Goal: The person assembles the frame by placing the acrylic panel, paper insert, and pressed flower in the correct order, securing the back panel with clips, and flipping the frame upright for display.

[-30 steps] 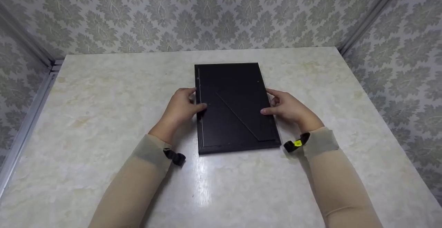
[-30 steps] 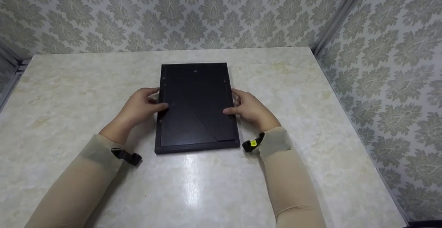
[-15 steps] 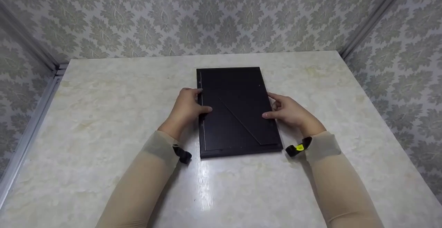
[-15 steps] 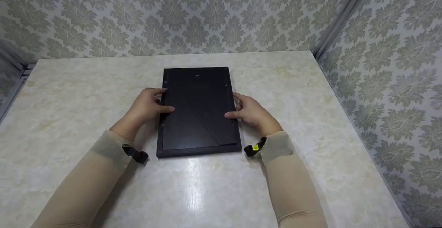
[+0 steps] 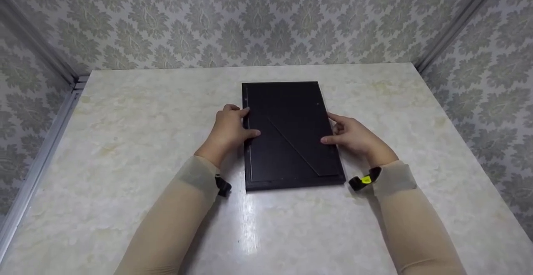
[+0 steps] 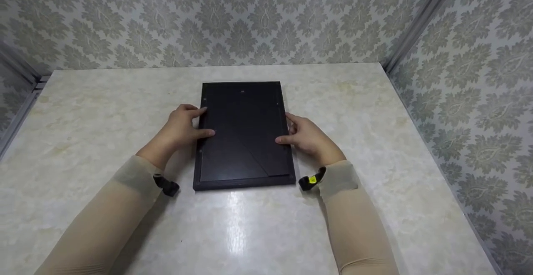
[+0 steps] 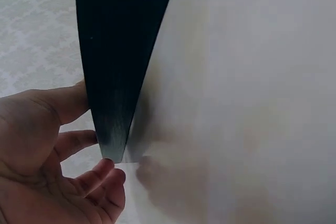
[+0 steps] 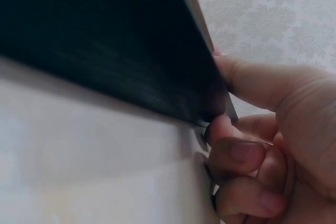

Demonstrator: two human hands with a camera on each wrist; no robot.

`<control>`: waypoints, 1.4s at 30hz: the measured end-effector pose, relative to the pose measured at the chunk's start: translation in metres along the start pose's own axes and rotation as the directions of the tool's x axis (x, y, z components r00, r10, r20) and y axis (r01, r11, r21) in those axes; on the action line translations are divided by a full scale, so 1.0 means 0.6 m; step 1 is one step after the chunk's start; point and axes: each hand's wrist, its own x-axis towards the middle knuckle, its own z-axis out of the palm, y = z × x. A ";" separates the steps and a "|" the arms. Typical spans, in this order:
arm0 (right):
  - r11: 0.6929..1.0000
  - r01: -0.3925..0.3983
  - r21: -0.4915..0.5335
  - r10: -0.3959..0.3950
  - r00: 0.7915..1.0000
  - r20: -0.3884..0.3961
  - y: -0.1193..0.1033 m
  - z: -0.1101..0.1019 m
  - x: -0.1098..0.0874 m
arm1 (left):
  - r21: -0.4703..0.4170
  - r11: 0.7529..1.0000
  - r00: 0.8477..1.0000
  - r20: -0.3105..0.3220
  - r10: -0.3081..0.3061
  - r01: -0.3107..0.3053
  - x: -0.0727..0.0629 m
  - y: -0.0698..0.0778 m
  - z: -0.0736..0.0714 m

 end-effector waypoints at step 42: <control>1.000 -0.025 -0.004 0.025 1.000 -0.001 -0.005 0.001 -0.006 | -0.047 0.998 0.997 -0.057 -0.054 0.052 0.019 -0.025 0.024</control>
